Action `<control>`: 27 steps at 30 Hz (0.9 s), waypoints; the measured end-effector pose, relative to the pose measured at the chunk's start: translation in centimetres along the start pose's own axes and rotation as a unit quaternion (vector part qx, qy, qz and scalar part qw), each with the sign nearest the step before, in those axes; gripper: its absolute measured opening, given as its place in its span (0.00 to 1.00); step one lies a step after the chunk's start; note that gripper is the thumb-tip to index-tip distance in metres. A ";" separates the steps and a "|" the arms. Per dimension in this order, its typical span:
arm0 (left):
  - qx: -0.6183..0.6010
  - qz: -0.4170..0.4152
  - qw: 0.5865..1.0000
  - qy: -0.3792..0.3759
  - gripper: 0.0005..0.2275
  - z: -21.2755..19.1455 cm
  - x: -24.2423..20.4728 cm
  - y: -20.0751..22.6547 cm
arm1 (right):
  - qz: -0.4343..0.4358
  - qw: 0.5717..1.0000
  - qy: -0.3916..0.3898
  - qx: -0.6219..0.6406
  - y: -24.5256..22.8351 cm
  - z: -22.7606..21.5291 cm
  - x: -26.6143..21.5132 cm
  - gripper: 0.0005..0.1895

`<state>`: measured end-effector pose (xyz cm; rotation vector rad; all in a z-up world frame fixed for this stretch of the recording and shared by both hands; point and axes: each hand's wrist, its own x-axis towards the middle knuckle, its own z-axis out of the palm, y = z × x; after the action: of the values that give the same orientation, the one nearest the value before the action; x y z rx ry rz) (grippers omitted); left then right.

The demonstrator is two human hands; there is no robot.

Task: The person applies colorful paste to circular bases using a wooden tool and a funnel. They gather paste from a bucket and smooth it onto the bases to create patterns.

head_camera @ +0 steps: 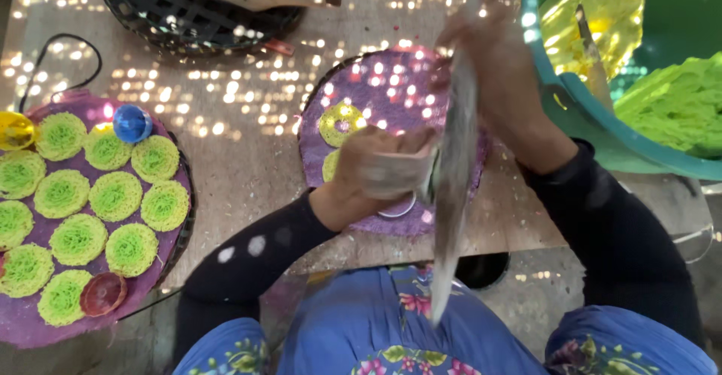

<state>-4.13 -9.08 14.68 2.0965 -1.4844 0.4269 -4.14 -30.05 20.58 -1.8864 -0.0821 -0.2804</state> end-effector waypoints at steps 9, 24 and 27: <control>-0.035 -0.061 0.992 -0.102 0.13 -4.2 -2.0 2.0 | -0.083 0.986 -0.144 -0.002 -5.8 -1.3 -7.0 0.22; -0.299 -0.037 0.952 0.047 0.19 3.9 -0.6 2.8 | -0.197 0.934 0.298 -0.011 4.3 -7.9 -4.3 0.21; -0.269 -0.056 0.956 0.100 0.18 1.0 -2.1 1.3 | -0.149 0.979 0.117 -0.078 4.7 -7.3 -4.2 0.22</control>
<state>-6.15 -8.36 13.08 1.6395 -1.1900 0.1584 -8.38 -38.10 17.51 -1.9809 -0.1887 -0.7318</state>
